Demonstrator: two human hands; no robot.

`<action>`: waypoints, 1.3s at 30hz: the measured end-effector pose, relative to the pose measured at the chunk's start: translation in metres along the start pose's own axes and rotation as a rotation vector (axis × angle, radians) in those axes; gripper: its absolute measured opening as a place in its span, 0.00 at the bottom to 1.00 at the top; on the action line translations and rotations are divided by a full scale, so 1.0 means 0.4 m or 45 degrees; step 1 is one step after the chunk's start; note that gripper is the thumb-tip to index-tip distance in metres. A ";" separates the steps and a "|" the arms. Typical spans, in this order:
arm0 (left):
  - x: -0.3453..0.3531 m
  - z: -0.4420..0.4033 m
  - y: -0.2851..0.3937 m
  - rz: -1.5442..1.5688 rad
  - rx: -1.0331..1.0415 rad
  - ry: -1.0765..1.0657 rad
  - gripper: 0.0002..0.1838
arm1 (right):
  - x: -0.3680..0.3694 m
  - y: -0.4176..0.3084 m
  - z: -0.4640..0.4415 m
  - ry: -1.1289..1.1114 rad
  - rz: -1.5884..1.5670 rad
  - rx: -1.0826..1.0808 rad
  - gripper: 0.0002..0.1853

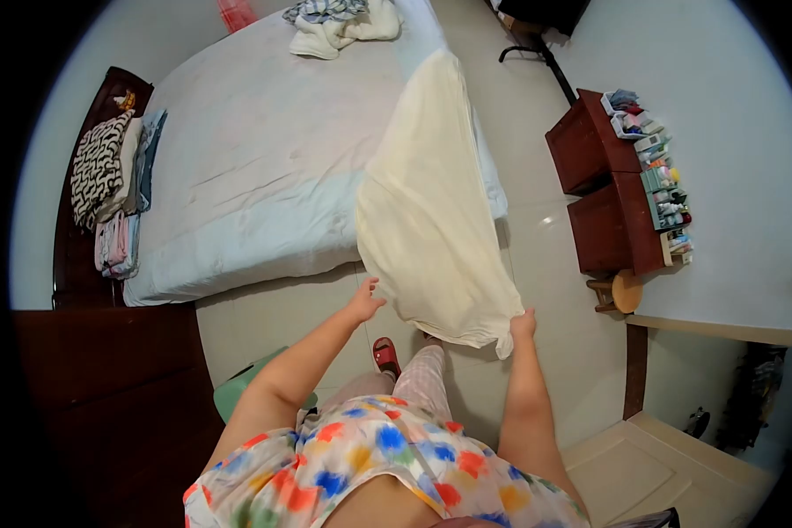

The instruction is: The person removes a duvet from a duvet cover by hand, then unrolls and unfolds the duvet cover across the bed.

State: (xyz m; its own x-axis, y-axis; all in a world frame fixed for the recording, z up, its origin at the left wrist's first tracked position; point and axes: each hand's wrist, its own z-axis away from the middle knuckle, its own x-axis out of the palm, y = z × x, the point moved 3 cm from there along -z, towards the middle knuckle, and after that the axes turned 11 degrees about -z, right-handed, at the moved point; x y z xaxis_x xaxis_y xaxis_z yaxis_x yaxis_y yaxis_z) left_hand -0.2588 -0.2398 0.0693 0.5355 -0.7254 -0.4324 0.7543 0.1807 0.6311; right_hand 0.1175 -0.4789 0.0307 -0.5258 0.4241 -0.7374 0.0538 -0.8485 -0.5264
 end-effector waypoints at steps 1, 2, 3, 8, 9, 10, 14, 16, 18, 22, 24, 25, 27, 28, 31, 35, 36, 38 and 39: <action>0.010 -0.041 -0.007 0.010 0.022 0.043 0.38 | 0.022 0.015 -0.017 -0.033 0.041 0.033 0.20; 0.023 -0.082 -0.013 0.018 0.045 0.081 0.39 | 0.039 0.033 -0.034 -0.063 0.082 0.069 0.21; 0.030 -0.112 0.010 -0.101 0.049 0.122 0.40 | 0.049 0.052 -0.056 -0.109 0.131 0.075 0.21; 0.022 -0.304 0.102 -0.464 0.050 0.358 0.45 | 0.099 0.100 -0.162 -0.092 -0.113 0.315 0.20; 0.023 -0.342 0.119 -0.504 0.058 0.417 0.46 | 0.107 0.113 -0.180 -0.069 -0.182 0.382 0.20; 0.013 -0.382 0.129 -0.542 0.002 0.433 0.49 | 0.108 0.121 -0.205 -0.072 -0.193 0.418 0.25; -0.024 -0.481 0.145 -0.500 -0.120 0.692 0.53 | 0.158 0.204 -0.323 -0.004 -0.244 0.504 0.32; -0.040 -0.511 0.128 -0.468 -0.197 0.714 0.56 | 0.153 0.171 -0.349 0.073 -0.413 0.516 0.27; -0.055 -0.536 0.124 -0.421 -0.317 0.717 0.60 | 0.156 0.121 -0.386 0.055 -0.242 0.339 0.22; -0.041 -0.574 0.084 -0.091 -0.329 0.452 0.64 | 0.216 -0.019 -0.459 -0.165 -0.009 -0.147 0.24; -0.006 -0.608 0.037 0.100 -0.246 0.306 0.62 | 0.263 -0.166 -0.467 -0.338 -0.299 -0.254 0.27; 0.016 -0.622 0.023 0.157 -0.245 0.282 0.60 | 0.284 -0.281 -0.442 -0.457 -0.452 -0.301 0.29; 0.047 -0.660 0.009 0.090 -0.192 0.245 0.57 | 0.378 -0.415 -0.414 -0.629 -0.482 -0.467 0.33; 0.065 -0.677 0.002 -0.030 -0.143 0.226 0.55 | 0.403 -0.507 -0.372 -0.731 -0.456 -0.478 0.35; 0.028 -0.580 0.190 -0.254 -0.114 0.332 0.46 | 0.464 -0.722 -0.269 -0.819 -0.250 -0.702 0.47; 0.041 -0.584 0.239 -0.002 0.300 0.210 0.36 | 0.513 -0.839 -0.196 -0.726 -0.117 -0.321 0.56; 0.048 -0.577 0.263 -0.040 0.505 0.044 0.34 | 0.518 -0.852 -0.181 -0.681 -0.066 -0.305 0.57; 0.055 -0.554 0.316 -0.110 0.799 -0.156 0.29 | 0.532 -0.851 -0.177 -0.600 0.003 -0.327 0.57; 0.057 -0.539 0.347 -0.139 0.885 -0.187 0.27 | 0.535 -0.841 -0.187 -0.569 0.024 -0.364 0.55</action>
State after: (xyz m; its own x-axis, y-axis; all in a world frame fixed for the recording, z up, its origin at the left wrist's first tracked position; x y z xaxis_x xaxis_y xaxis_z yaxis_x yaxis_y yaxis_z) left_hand -0.0604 -0.0881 0.0083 0.3774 -0.8059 -0.4561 0.3580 -0.3272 0.8745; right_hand 0.0503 -0.0790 0.0187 -0.8296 0.1804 -0.5284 0.2634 -0.7080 -0.6552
